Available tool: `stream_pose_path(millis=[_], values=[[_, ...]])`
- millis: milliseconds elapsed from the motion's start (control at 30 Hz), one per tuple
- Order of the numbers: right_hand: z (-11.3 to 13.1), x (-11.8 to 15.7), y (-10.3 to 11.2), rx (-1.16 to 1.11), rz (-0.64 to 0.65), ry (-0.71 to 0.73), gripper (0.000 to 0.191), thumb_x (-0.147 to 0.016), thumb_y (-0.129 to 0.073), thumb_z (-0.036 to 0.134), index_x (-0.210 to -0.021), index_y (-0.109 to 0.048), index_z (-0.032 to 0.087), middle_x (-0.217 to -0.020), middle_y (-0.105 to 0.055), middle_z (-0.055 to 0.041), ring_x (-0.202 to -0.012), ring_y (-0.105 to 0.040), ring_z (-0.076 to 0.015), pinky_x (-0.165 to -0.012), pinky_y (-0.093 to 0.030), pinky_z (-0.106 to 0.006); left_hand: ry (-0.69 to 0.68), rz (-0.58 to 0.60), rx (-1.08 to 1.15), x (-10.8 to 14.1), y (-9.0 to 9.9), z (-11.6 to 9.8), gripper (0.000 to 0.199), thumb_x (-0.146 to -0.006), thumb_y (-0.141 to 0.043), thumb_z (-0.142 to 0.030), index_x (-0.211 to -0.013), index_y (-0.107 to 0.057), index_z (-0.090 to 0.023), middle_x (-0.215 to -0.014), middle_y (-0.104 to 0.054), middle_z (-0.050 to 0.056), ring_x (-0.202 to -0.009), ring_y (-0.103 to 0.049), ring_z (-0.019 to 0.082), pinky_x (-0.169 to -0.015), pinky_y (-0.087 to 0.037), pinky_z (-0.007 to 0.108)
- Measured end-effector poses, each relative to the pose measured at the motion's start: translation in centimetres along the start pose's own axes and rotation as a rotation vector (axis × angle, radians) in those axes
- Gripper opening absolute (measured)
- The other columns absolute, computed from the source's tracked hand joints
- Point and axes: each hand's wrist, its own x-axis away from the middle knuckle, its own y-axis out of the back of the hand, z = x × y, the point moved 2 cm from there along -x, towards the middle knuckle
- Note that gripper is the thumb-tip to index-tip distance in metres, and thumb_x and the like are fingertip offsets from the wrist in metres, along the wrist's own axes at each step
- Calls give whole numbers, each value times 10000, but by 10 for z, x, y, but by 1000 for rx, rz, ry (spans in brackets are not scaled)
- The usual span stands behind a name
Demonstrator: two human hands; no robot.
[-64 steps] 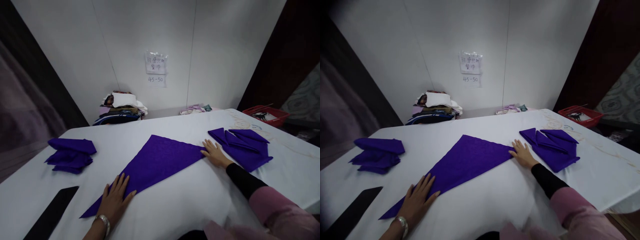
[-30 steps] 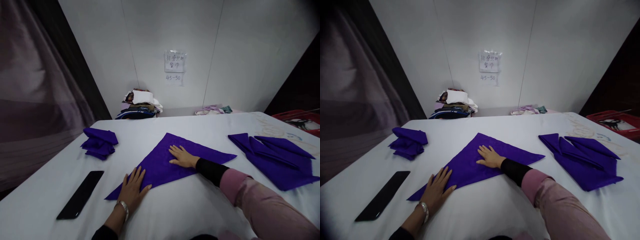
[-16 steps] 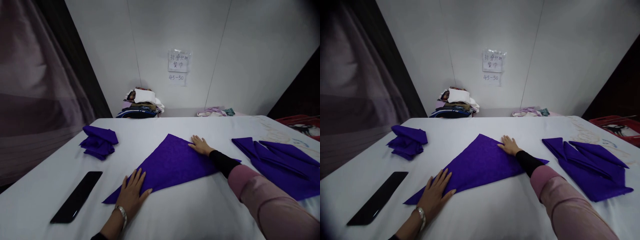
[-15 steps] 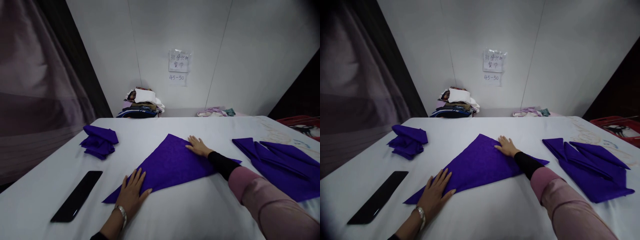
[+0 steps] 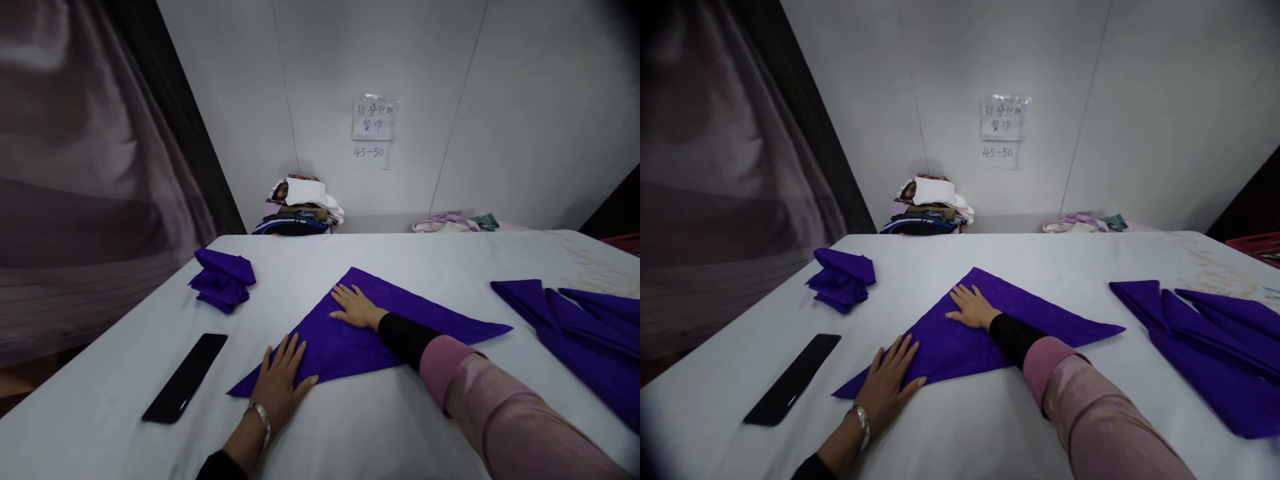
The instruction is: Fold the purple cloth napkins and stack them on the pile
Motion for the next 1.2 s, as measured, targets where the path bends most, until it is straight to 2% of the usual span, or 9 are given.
stream_pose_path(millis=[100,200,333,467,600,733,867,1000,1200], values=[[-1,-1,-4,24,-31,8,799,-851,-150,682,-1424,-255,135,-1488,-206,-130,-1376,-113,-265,-1095,-38,-483,14,46,43,-1,4,2,689,-836,-338,-621,-1392,-306,-217,-1473,-261,93,-1370,-167,282,-1081,-128,536],[-1,1,-5,33,-37,15,787,-857,-147,673,-1426,-251,138,-1490,-205,-124,-1376,-113,-262,-1096,-38,-476,48,96,75,-13,19,-3,667,-849,-296,-619,-1384,-326,-222,-1467,-284,87,-1367,-183,273,-1079,-145,526],[0,3,-4,34,-44,14,795,-855,-151,678,-1426,-248,133,-1489,-207,-126,-1374,-122,-262,-1093,-52,-483,21,-12,30,-48,35,-17,709,-842,-285,-637,-1387,-322,-185,-1484,-240,97,-1378,-141,265,-1100,-91,507],[1,3,-4,21,-46,14,797,-854,-155,678,-1425,-251,131,-1486,-219,-121,-1373,-129,-260,-1092,-62,-482,38,15,13,-71,19,-24,760,-838,-271,-647,-1390,-306,-126,-1487,-218,124,-1375,-141,282,-1099,-113,511],[-1,-1,-2,-18,-8,0,811,-847,-155,688,-1429,-238,129,-1492,-199,-121,-1375,-116,-262,-1091,-49,-486,35,16,16,-71,2,-23,757,-845,-236,-648,-1401,-284,-137,-1487,-220,115,-1374,-149,279,-1100,-112,511],[-13,-8,2,-40,28,-78,833,-834,-148,704,-1440,-199,134,-1501,-161,-116,-1379,-94,-264,-1087,-54,-490,38,27,13,-69,2,-22,762,-844,-226,-651,-1405,-273,-139,-1490,-213,106,-1377,-139,271,-1103,-106,510],[-37,-15,6,25,-5,-180,814,-836,-156,698,-1437,-217,151,-1501,-176,-83,-1381,-89,-244,-1090,-41,-474,46,37,12,-70,4,-22,752,-846,-230,-646,-1410,-258,-149,-1494,-205,93,-1381,-125,261,-1106,-104,507],[-59,-22,7,44,-33,-242,820,-838,-128,693,-1439,-206,142,-1504,-161,-94,-1380,-87,-250,-1087,-49,-475,45,39,11,-70,4,-22,752,-844,-233,-650,-1408,-266,-153,-1493,-209,95,-1380,-127,262,-1108,-101,504],[-68,-26,5,67,-62,-269,816,-831,-105,702,-1443,-192,170,-1509,-152,-69,-1381,-75,-241,-1085,-40,-468,43,37,5,-71,2,-21,754,-844,-229,-654,-1407,-269,-154,-1493,-205,95,-1380,-127,265,-1108,-96,506]])
